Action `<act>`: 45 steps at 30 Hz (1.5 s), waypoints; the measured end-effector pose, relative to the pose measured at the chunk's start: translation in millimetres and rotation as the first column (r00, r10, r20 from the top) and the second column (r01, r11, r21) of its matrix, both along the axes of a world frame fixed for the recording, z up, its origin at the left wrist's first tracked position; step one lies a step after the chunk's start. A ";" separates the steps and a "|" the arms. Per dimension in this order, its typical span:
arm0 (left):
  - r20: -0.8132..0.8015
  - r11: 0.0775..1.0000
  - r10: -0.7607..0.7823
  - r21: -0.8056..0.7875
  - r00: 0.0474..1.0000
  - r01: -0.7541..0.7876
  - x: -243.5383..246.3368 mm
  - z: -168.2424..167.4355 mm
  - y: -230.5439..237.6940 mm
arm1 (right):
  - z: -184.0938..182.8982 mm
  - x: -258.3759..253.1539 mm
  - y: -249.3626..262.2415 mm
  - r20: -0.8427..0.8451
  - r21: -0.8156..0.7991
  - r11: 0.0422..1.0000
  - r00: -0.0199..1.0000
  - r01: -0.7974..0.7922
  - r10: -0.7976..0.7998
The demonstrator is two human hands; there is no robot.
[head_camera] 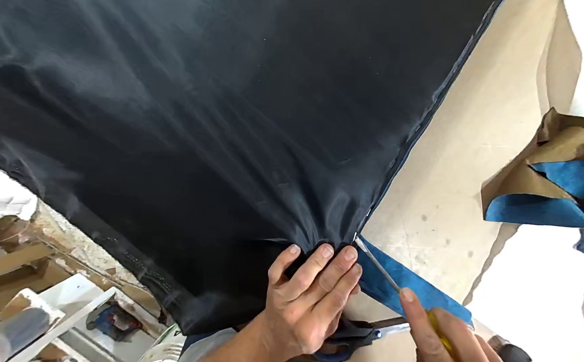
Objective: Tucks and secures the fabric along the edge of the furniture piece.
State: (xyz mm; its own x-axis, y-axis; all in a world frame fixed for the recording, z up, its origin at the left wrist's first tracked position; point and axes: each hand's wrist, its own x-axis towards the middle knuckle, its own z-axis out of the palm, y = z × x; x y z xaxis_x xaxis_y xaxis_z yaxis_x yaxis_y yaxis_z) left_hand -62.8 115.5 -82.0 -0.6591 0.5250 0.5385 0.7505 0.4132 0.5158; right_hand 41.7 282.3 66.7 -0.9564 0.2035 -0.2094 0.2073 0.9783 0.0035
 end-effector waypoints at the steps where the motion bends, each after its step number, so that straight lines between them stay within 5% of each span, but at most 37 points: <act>1: 0.002 1.000 -0.004 -0.004 1.000 0.004 0.0 -0.1 -0.6 | -0.8 -1.1 0.5 0.005 -0.057 0.998 1.000 0.029 -0.029; 4: 0.010 1.000 -0.004 -0.015 1.000 0.004 -0.9 2.7 -1.4 | -3.8 -3.7 17.1 0.078 -0.476 0.854 0.977 0.210 -0.197; 6: -0.002 1.000 -0.002 -0.016 1.000 0.002 -2.7 4.0 -1.2 | -12.5 0.4 26.9 0.099 -0.605 0.752 0.962 0.261 -0.254; 9: -0.009 1.000 0.003 -0.015 1.000 -0.003 -1.1 4.3 -0.4 | -28.5 9.1 19.7 -0.142 -0.294 0.953 0.983 0.069 -0.115; 11: -0.011 1.000 0.005 -0.007 1.000 -0.006 0.1 3.9 0.9 | -42.3 15.0 16.8 -0.213 -0.269 0.962 0.971 0.048 -0.108; 12: -0.014 1.000 0.010 -0.002 1.000 -0.010 -0.4 3.3 2.2 | -45.9 15.9 18.1 -0.177 -0.415 0.904 0.966 0.101 -0.189; 14: -0.026 1.000 0.017 0.001 1.000 -0.017 -3.4 2.8 2.0 | -47.5 12.7 25.8 0.036 -0.720 0.640 0.935 0.268 -0.352; 15: -0.029 1.000 0.018 0.002 0.999 -0.018 -3.2 2.6 1.1 | -48.2 12.1 29.0 0.092 -0.762 0.573 0.926 0.302 -0.367; 16: -0.036 1.000 0.020 0.002 0.999 -0.020 -4.0 2.2 1.2 | -50.0 12.4 29.5 0.054 -0.727 0.628 0.935 0.277 -0.351; 18: -0.042 1.000 0.019 -0.007 0.999 -0.019 -4.0 2.7 1.4 | -55.1 12.0 24.1 -0.187 -0.442 0.890 0.959 0.113 -0.214; 20: -0.038 1.000 0.019 -0.022 0.999 -0.020 -0.3 4.0 2.5 | -47.8 7.8 18.0 -0.263 -0.158 0.987 0.963 0.012 -0.054; 26: -0.053 0.999 0.030 -0.031 0.998 -0.031 -8.1 12.8 1.7 | -5.0 8.9 24.9 -0.186 -0.264 0.958 0.968 0.115 -0.168; 45: 0.002 0.999 -0.009 0.045 1.000 0.009 0.3 5.5 4.7 | -20.7 14.7 7.8 -0.143 -0.240 0.965 0.979 0.107 -0.144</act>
